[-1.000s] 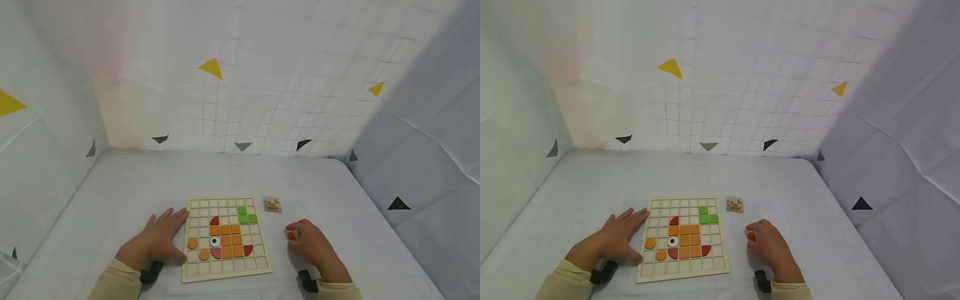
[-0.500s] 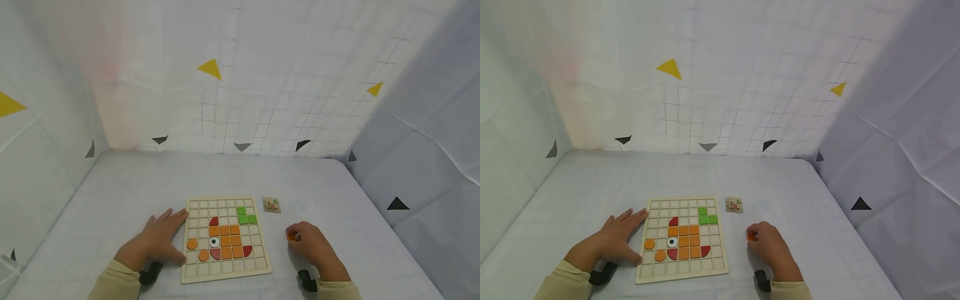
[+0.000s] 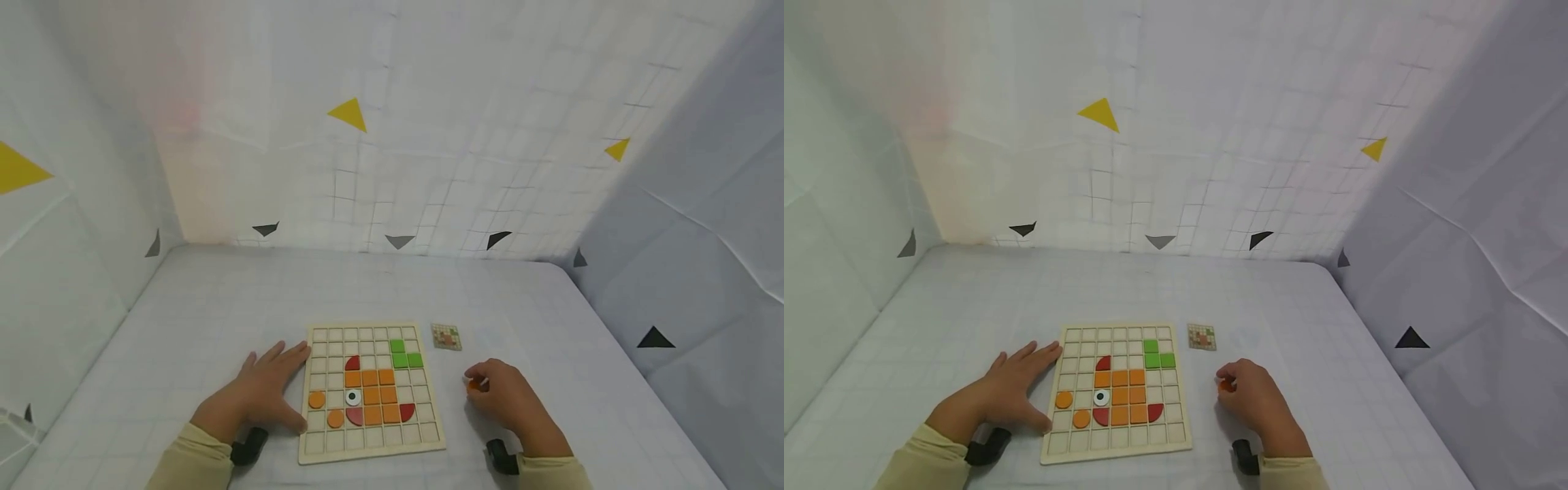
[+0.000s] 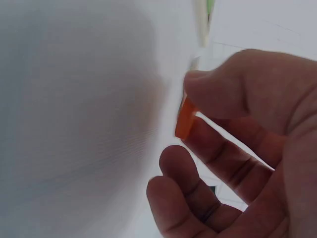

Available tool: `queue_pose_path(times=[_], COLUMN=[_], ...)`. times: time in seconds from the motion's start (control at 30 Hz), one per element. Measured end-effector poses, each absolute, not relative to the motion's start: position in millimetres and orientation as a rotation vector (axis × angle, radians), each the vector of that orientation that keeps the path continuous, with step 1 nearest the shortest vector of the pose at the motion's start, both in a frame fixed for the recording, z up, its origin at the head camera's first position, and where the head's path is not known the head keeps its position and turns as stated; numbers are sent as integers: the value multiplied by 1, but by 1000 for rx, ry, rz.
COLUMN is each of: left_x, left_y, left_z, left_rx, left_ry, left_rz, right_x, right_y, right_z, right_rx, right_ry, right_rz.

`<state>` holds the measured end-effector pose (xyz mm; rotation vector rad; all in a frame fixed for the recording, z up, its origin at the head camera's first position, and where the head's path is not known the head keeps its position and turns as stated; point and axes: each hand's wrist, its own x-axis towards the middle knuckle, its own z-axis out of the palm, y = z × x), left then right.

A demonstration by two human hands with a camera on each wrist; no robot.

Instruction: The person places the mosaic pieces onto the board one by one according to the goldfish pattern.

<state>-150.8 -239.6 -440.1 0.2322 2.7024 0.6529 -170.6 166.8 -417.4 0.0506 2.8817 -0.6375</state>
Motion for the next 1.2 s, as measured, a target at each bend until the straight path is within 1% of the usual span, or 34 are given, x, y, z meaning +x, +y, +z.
queue_pose_path(times=[0.17, 0.43, 0.8, 1.2], left_x=[-150, -148, -149, -148], left_y=[-239, -236, -228, -221], left_z=[-438, -441, -438, -436], left_rx=[232, 221, 225, 249], left_ry=[2698, 2710, 2722, 2706], left_rz=[662, 656, 648, 672], right_x=[-169, -167, -176, -184], right_y=[154, 112, 63, 19], right_z=[-400, -381, -374, -376], right_rx=[-71, -394, -803, -1027], right_ry=[2933, 2910, 2836, 2732], right_rz=[-767, -844, -782, -662])
